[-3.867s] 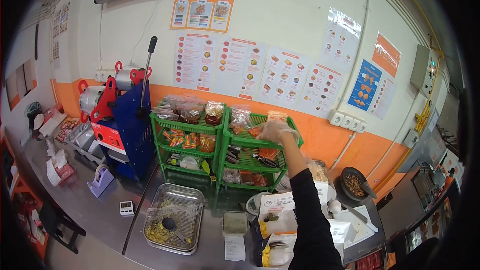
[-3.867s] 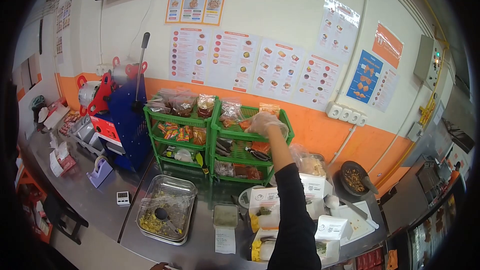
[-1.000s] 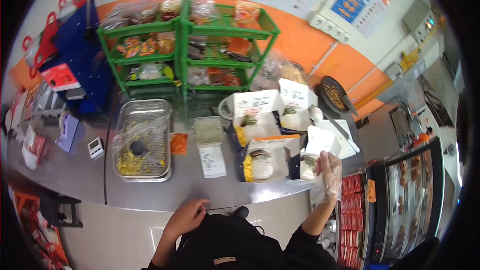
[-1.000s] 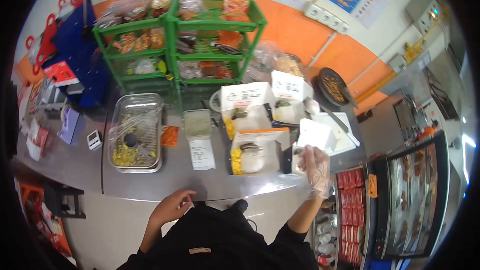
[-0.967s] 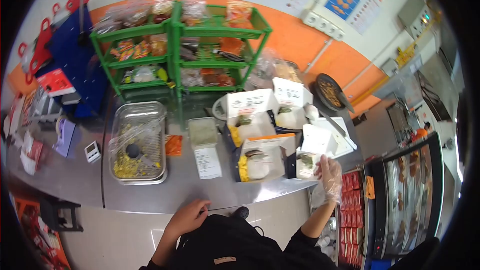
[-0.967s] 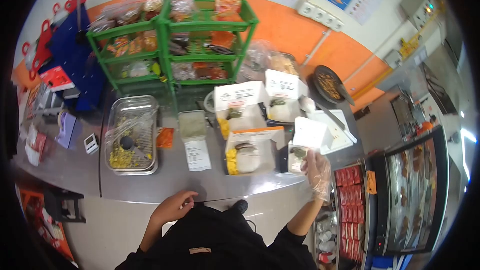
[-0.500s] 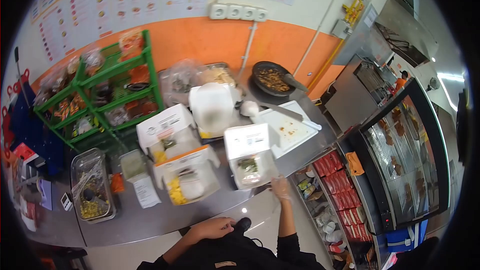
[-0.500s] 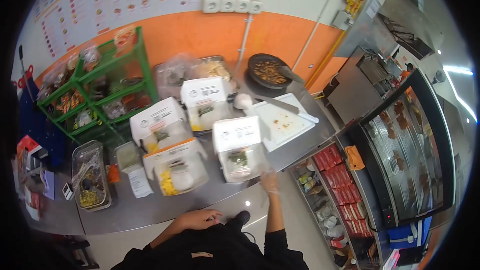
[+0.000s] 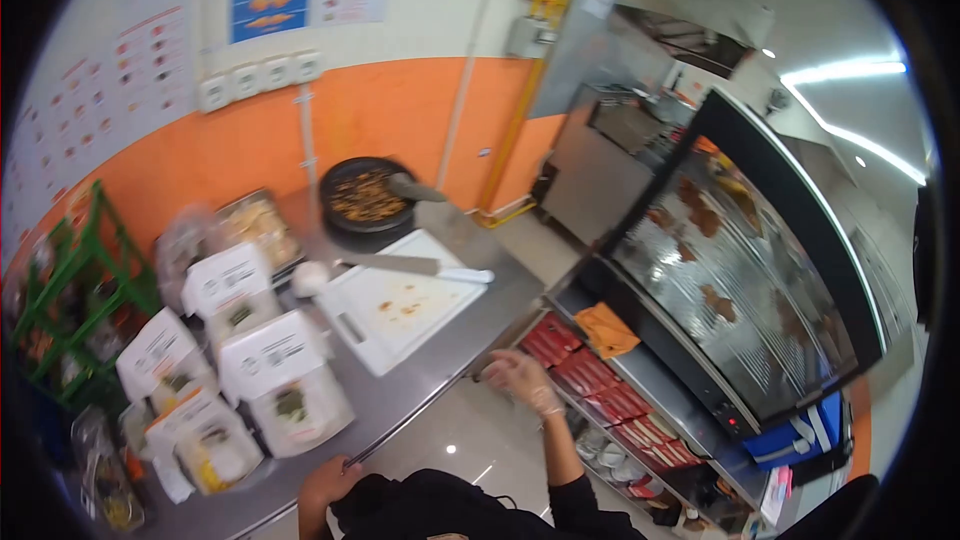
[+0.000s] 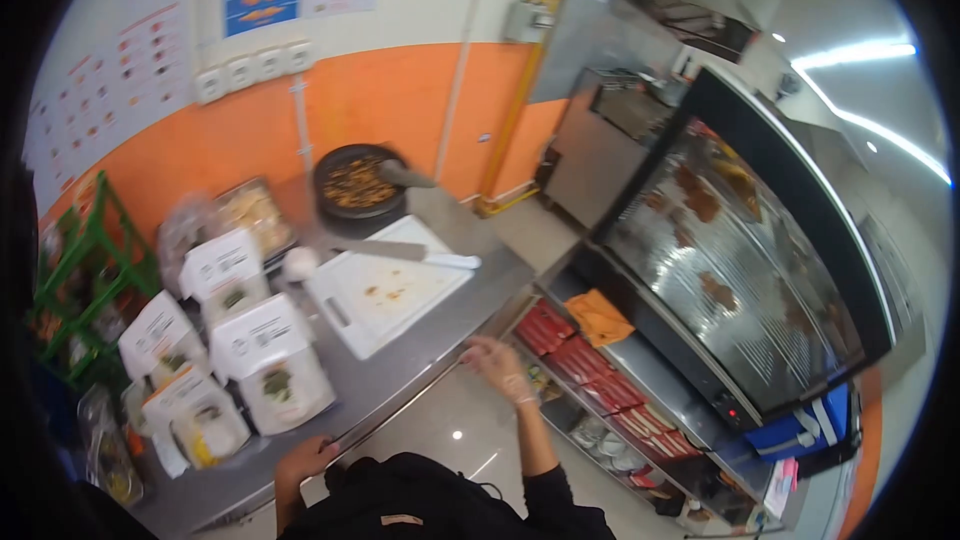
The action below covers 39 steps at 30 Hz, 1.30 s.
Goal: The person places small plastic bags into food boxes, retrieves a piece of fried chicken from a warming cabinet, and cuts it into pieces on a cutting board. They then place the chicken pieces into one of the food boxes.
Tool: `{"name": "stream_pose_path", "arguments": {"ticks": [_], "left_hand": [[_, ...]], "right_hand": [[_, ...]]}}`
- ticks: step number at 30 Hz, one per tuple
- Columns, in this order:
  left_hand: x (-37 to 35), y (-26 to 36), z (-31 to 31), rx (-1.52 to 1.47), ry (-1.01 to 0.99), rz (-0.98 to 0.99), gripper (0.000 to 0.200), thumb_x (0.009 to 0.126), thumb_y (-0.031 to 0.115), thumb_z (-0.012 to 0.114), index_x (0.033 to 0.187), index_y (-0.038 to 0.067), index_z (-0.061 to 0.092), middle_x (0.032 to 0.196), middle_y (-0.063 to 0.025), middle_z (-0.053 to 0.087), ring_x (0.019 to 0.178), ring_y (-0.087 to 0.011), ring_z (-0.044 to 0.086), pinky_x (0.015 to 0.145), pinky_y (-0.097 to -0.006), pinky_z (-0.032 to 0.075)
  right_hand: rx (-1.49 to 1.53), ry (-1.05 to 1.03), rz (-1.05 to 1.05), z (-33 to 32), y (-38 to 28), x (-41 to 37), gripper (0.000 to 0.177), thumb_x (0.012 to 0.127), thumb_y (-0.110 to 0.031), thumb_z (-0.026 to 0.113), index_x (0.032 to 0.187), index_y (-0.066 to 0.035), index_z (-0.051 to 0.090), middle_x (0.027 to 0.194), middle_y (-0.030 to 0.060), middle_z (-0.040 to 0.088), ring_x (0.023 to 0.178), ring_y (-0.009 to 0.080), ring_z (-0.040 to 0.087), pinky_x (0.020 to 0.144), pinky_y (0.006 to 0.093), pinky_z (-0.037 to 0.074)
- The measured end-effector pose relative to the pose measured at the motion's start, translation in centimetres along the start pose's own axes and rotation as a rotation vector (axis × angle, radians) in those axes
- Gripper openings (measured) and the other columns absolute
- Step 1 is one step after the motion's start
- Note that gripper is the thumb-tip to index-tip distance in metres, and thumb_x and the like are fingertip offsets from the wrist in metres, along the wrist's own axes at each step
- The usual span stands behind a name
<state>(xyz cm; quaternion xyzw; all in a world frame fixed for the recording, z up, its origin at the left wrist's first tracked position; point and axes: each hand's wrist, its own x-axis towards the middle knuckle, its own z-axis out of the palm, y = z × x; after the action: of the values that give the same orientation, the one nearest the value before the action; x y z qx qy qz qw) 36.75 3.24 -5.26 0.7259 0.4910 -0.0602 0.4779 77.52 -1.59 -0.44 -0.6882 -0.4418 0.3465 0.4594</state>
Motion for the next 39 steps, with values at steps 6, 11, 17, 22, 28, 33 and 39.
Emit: {"name": "stream_pose_path", "arguments": {"ticks": [6, 11, 17, 22, 28, 33, 39], "left_hand": [[6.0, 8.1, -0.4, -0.056, -0.112, 0.248, 0.052, 0.092, 0.041, 0.053, 0.123, -0.001, 0.05, 0.104, -0.0189, 0.063, 0.093, -0.0288, 0.062, 0.084, -0.0354, 0.047], [10.9, 13.7, -1.5, -0.114, -0.242, 0.304, 0.053, 0.093, 0.038, 0.052, 0.128, -0.001, 0.047, 0.111, -0.0183, 0.061, 0.102, -0.0254, 0.06, 0.088, -0.0336, 0.046], [17.1, 18.4, -2.4, -0.082, -0.21, 0.314, 0.053, 0.093, 0.036, 0.053, 0.13, -0.002, 0.046, 0.116, -0.0199, 0.06, 0.098, -0.0257, 0.062, 0.085, -0.0332, 0.049], [21.4, 22.5, -3.6, -0.06, -0.342, 0.314, 0.051, 0.093, 0.033, 0.053, 0.129, -0.002, 0.047, 0.114, -0.0201, 0.061, 0.097, -0.0252, 0.062, 0.083, -0.0337, 0.049], [23.8, 24.6, -2.9, -0.024, -0.353, 0.41, 0.045, 0.095, 0.029, 0.049, 0.129, 0.0, 0.046, 0.117, -0.0201, 0.058, 0.106, -0.0283, 0.057, 0.09, -0.0349, 0.045], [26.1, 26.5, -0.7, -0.101, -0.47, 0.392, 0.044, 0.098, 0.028, 0.043, 0.132, 0.001, 0.043, 0.119, -0.0209, 0.056, 0.112, -0.0294, 0.053, 0.096, -0.0353, 0.041], [26.8, 32.7, 0.8, 0.067, -0.389, 0.49, 0.046, 0.099, 0.029, 0.041, 0.132, -0.002, 0.042, 0.119, -0.019, 0.056, 0.111, -0.0298, 0.053, 0.096, -0.0339, 0.04]], "right_hand": [[-0.507, 0.935, -0.074, -19.6, -3.2, 3.7, 0.023, 0.085, -0.021, 0.06, 0.101, -0.006, 0.067, 0.09, 0.0128, 0.068, 0.089, 0.0264, 0.064, 0.083, 0.0362, 0.048], [-0.706, 1.323, -0.371, -28.3, -7.7, 10.6, 0.022, 0.083, -0.013, 0.058, 0.104, -0.007, 0.061, 0.103, 0.018, 0.057, 0.099, 0.0337, 0.056, 0.088, 0.0424, 0.044], [-1.168, 1.435, -0.395, -34.1, -6.5, 15.6, 0.025, 0.077, -0.002, 0.058, 0.101, -0.008, 0.058, 0.096, 0.0186, 0.051, 0.091, 0.0367, 0.053, 0.077, 0.0471, 0.045], [-1.134, 1.474, -0.259, -34.1, -6.6, 13.9, 0.024, 0.078, -0.002, 0.056, 0.101, -0.009, 0.058, 0.094, 0.0175, 0.051, 0.086, 0.0356, 0.055, 0.074, 0.0458, 0.046], [-1.02, 1.629, -0.029, -36.6, -5.2, 8.1, 0.025, 0.082, -0.002, 0.054, 0.105, -0.011, 0.058, 0.098, 0.0152, 0.051, 0.088, 0.0299, 0.058, 0.063, 0.0405, 0.051], [-1.034, 1.831, 0.049, -37.6, -7.8, 4.4, 0.018, 0.081, -0.003, 0.056, 0.099, -0.006, 0.058, 0.099, 0.015, 0.052, 0.095, 0.0321, 0.056, 0.082, 0.0425, 0.048], [-1.081, 1.606, -0.176, -40.6, -16.7, 6.1, 0.032, 0.088, -0.024, 0.058, 0.115, -0.007, 0.057, 0.112, 0.0179, 0.058, 0.105, 0.0339, 0.056, 0.089, 0.0422, 0.047]]}}
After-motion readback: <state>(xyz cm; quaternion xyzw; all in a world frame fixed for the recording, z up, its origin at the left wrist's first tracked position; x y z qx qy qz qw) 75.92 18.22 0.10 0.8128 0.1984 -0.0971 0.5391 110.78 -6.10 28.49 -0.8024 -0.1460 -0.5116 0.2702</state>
